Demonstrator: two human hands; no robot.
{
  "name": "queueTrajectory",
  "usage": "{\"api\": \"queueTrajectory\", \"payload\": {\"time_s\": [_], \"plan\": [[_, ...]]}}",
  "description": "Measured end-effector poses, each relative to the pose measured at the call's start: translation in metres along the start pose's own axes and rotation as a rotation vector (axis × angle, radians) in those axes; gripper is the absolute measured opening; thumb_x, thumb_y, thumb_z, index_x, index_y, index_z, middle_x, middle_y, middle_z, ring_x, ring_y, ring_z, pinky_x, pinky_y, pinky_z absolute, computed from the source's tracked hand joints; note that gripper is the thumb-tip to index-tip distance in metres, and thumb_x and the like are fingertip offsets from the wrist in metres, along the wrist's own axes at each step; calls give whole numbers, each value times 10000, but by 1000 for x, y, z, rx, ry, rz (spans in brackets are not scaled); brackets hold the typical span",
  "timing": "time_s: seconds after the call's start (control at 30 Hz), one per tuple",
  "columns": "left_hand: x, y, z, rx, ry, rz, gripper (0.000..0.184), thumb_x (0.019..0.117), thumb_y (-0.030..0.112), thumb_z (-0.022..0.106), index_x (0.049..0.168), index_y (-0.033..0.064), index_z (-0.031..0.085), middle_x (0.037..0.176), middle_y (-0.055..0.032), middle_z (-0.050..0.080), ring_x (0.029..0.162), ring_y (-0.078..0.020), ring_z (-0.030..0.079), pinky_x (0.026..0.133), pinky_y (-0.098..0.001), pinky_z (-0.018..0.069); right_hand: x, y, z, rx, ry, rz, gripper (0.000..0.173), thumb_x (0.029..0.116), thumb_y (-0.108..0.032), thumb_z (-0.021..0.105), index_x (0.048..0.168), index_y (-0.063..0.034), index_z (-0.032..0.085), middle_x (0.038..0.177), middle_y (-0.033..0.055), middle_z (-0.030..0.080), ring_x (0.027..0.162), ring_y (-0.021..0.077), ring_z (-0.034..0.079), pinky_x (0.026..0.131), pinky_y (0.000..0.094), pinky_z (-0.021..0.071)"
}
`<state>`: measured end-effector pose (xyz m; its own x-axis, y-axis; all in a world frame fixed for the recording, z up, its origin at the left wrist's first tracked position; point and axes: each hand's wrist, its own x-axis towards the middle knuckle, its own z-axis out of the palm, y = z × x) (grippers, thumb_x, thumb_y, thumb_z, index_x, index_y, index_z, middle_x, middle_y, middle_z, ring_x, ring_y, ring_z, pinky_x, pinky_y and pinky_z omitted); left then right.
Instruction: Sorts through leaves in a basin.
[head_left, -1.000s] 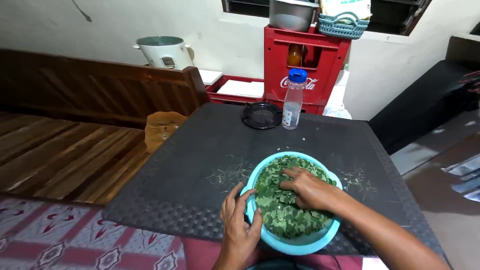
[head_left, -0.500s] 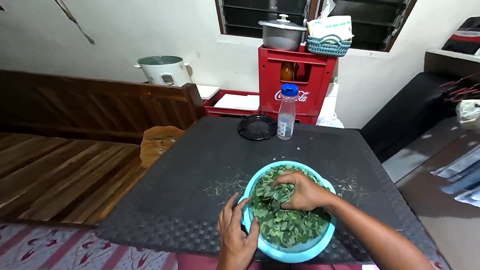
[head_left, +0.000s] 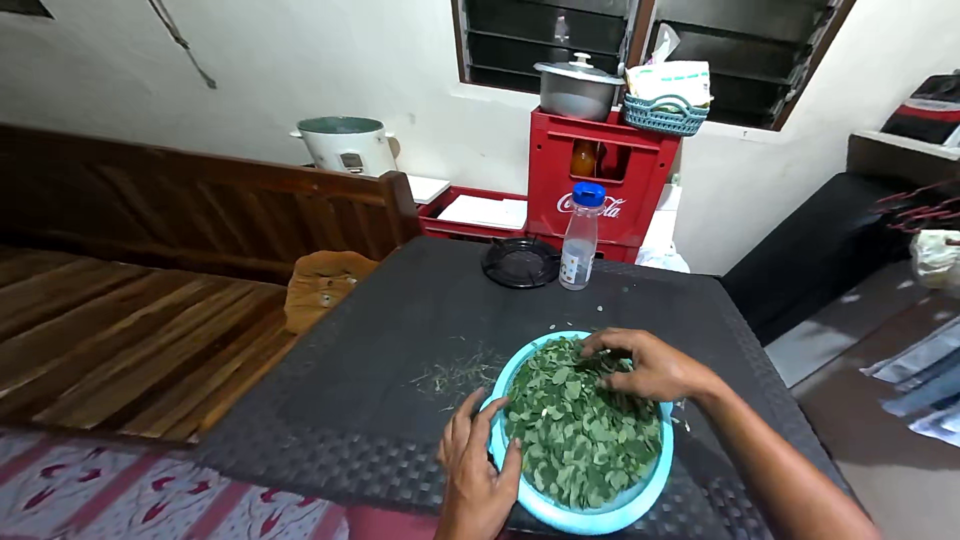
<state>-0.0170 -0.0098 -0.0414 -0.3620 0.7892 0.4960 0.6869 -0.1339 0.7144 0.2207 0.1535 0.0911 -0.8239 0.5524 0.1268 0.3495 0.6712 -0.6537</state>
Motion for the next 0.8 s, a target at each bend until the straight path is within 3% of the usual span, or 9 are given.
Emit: {"api": "queueTrajectory", "payload": {"time_s": [0.23,0.33,0.4,0.47,0.5,0.6,0.67,0.73,0.8], "plan": [[5,4,-7,14,-3,-16,454,814,268,683,1251,149,697,1481,-189,507,1348,-436,455,1060,-691,305,-23,-10,-10,-237,137,-98,351,862,-221,706,1211,-184,709,1162,-30,711,1072,88,661,945,357,566],[16,5,-12,4,6,33,428,864,331,658,1254,160,703,1450,-147,552,1340,-392,485,1067,-682,315,-33,-6,-9,-260,198,-62,320,872,-243,692,1187,-189,711,1078,-40,714,966,78,685,848,330,606],[26,6,-12,4,-26,144,461,901,411,634,1287,165,691,1387,-89,623,1308,-339,540,1038,-668,354,-40,-4,-2,-258,180,-58,423,834,-311,774,1233,-196,692,1132,-12,698,994,115,680,851,368,608],[36,7,-12,22,-153,300,559,875,504,691,1348,207,658,1362,-38,651,1290,-289,575,1027,-664,392,-44,-7,18,-324,112,-26,669,723,-407,883,1331,-263,646,1353,36,622,1209,225,614,968,502,563],[43,8,-11,54,-242,371,659,814,554,746,1390,259,623,1392,-15,633,1294,-266,576,1027,-654,404,-44,-9,33,-390,63,-1,813,657,-460,925,1389,-314,602,1488,80,526,1337,319,527,1003,605,518],[62,30,-14,223,-625,380,1063,628,521,920,1553,347,427,1583,-140,435,1400,-381,471,1101,-685,326,-35,-12,76,-577,-77,52,1136,505,-572,958,1512,-392,463,1672,200,251,1492,562,223,989,862,314],[73,43,-8,370,-859,302,1174,643,486,934,1615,344,292,1649,-207,294,1449,-451,379,1143,-705,222,-27,-10,90,-616,-154,99,1178,487,-593,952,1525,-350,452,1683,238,183,1495,589,174,978,882,288],[79,47,4,468,-953,267,1153,668,456,929,1618,283,301,1623,-244,321,1417,-481,406,1152,-720,188,-19,-4,98,-607,-192,136,1107,542,-545,948,1512,-311,469,1662,263,215,1473,592,228,965,854,342],[80,48,13,549,-957,270,1002,727,397,893,1577,233,388,1540,-243,438,1352,-472,474,1149,-713,206,-14,3,103,-612,-151,122,944,614,-422,932,1458,-305,526,1602,241,354,1406,569,366,917,805,422]]}}
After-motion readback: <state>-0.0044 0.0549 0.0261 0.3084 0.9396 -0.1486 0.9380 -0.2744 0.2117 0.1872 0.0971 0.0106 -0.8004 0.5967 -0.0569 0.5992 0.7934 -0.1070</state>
